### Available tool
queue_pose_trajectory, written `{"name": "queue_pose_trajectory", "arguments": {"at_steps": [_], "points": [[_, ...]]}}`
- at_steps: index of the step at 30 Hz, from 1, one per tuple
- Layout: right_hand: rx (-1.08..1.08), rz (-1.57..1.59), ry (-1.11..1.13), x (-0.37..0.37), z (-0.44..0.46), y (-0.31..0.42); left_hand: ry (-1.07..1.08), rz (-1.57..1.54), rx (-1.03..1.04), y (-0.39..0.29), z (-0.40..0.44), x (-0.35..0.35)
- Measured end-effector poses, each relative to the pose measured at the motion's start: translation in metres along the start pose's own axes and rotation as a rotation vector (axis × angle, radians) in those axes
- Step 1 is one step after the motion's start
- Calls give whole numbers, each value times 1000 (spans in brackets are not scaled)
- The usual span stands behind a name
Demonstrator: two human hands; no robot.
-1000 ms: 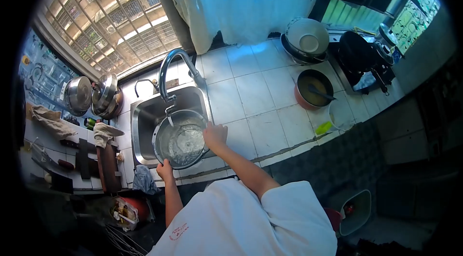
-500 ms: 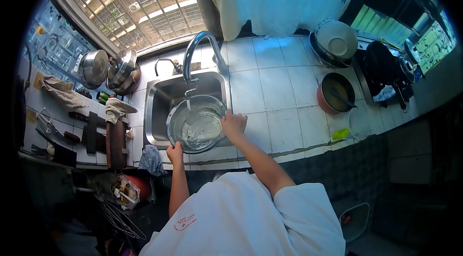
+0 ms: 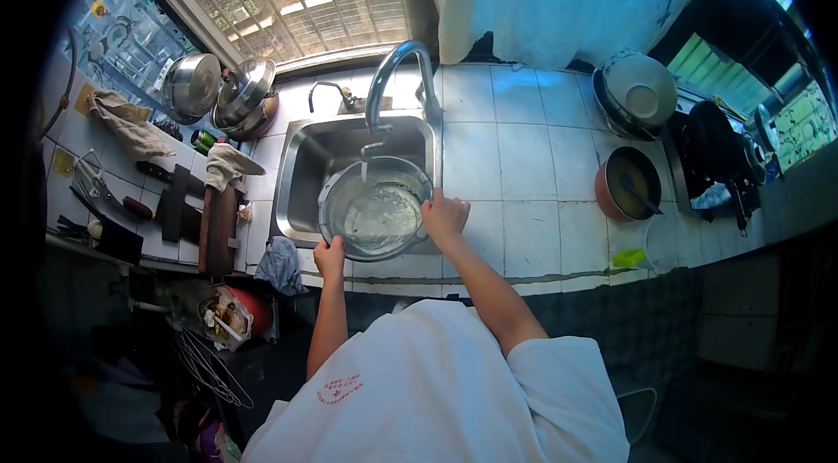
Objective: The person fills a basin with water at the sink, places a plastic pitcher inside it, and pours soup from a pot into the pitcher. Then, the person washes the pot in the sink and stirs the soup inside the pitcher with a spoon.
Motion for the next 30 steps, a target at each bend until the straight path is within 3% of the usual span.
{"name": "queue_pose_trajectory", "arguments": {"at_steps": [12,30], "points": [[-22,-26,-9,3,2,-3,51,-20,-9,-28,-17,-13],[-18,7,-21,-1,-1,-2,34,-29,23,-16,-10,-7]]}}
Point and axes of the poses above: each hand's wrist, its own z-axis towards the middle knuckle, its own x-axis out of the palm, y = z × x, the point moved 1 cm from there along z, towards the middle knuckle, and after that the axes turned 2 degrees about y, right-handed, at the moved point
